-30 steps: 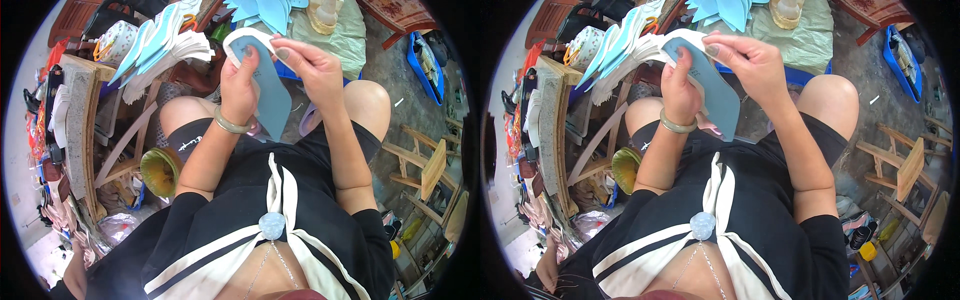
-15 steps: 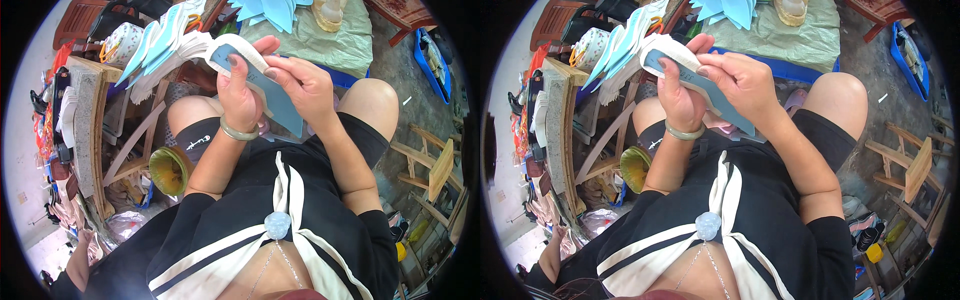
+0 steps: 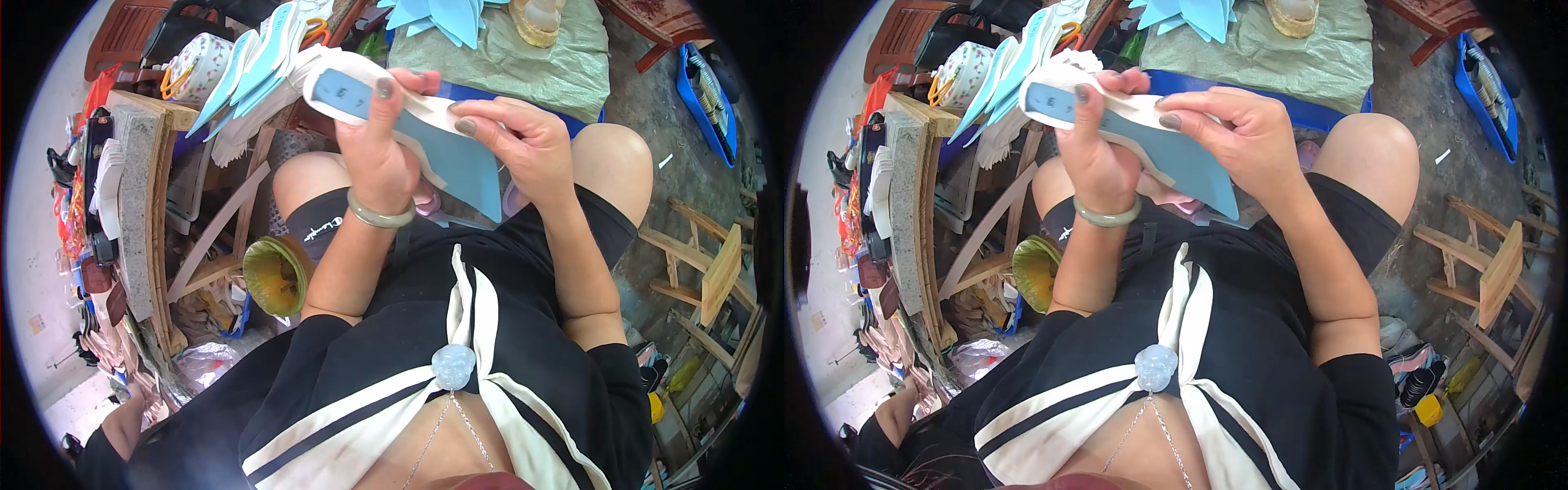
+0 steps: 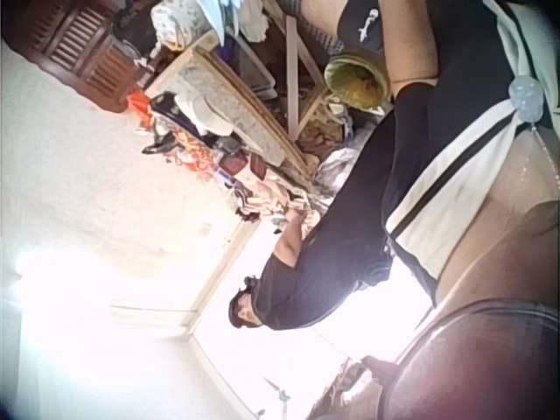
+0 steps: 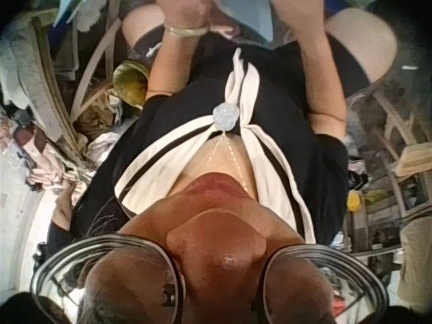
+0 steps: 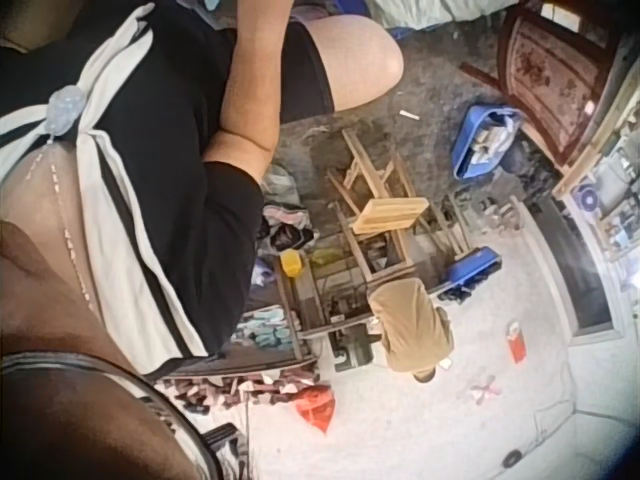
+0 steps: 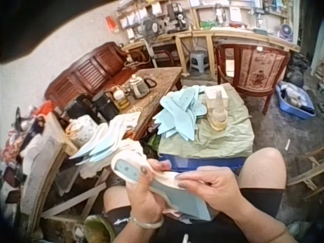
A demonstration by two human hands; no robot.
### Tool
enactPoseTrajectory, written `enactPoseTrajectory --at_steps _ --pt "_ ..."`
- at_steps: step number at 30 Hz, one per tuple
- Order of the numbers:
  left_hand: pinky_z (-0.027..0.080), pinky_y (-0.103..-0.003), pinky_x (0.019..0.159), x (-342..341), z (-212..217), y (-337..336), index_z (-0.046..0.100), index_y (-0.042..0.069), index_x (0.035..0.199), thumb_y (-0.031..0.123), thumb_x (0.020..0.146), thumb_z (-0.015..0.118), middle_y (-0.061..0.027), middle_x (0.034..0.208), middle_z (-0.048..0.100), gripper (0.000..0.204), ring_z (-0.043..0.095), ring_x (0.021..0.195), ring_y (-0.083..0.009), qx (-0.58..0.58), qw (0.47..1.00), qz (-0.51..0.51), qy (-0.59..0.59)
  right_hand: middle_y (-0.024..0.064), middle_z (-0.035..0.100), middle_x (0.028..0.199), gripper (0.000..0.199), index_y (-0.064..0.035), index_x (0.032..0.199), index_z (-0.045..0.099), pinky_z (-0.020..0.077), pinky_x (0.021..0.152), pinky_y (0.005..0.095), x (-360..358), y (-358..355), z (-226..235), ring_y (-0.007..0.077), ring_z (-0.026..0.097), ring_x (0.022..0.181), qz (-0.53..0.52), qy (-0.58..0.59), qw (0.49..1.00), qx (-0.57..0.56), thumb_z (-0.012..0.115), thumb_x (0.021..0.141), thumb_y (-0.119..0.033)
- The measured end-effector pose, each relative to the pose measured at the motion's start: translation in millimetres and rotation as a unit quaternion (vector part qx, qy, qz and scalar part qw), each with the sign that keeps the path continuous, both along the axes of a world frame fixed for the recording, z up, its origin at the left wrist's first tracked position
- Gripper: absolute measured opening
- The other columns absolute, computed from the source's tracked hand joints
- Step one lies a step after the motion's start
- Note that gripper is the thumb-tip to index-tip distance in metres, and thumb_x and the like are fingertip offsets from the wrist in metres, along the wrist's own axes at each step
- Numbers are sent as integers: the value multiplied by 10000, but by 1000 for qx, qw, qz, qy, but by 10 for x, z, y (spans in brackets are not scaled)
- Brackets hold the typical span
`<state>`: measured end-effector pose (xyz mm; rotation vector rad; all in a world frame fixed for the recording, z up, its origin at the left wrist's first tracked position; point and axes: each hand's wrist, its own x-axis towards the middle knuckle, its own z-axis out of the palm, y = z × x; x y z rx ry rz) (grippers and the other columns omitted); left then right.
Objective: The person sits on the floor and repeatedly assembles shoe insoles by pressing a white foam insert into a blue plastic shell. They handle the components one at a time, aligning the foam with the shell and pressing the edges to secure the fit, then placing the finished unit aside.
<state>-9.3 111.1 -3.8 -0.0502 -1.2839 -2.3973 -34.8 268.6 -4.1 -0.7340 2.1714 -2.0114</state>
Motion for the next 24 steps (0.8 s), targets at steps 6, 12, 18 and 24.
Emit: enactPoseTrajectory --at_steps 6,12,18,24 --pt "505 -388 805 52 48 -1 534 21 1044 299 923 621 -79 911 606 316 616 867 -217 -3 1000 1 11 73 703 809 177 -36 985 721 500 646 232 55 -31 18 96 637 721 -11 -46 999 -7 689 841 -135" --pt "488 -399 835 55 -50 -9 524 33 1103 305 922 620 -114 1064 599 341 598 918 -226 -75 996 -32 25 84 700 812 209 -23 964 713 505 658 260 35 -72 -59 118 632 710 -16 -30 999 15 700 833 -185" --pt "496 -331 867 56 -280 58 598 -15 1058 201 924 613 -126 1117 629 255 589 1040 -200 -44 984 -155 -80 38 670 763 198 -32 1004 707 455 588 211 -55 -51 -187 70 565 632 1 -97 995 -25 662 868 -167" --pt "514 -369 867 21 -263 29 583 -9 991 215 939 587 -176 1028 643 231 627 991 -253 53 982 -132 -122 -37 624 747 199 -15 1024 694 330 498 138 -67 167 -317 -6 422 552 22 -281 951 -129 650 899 -163"
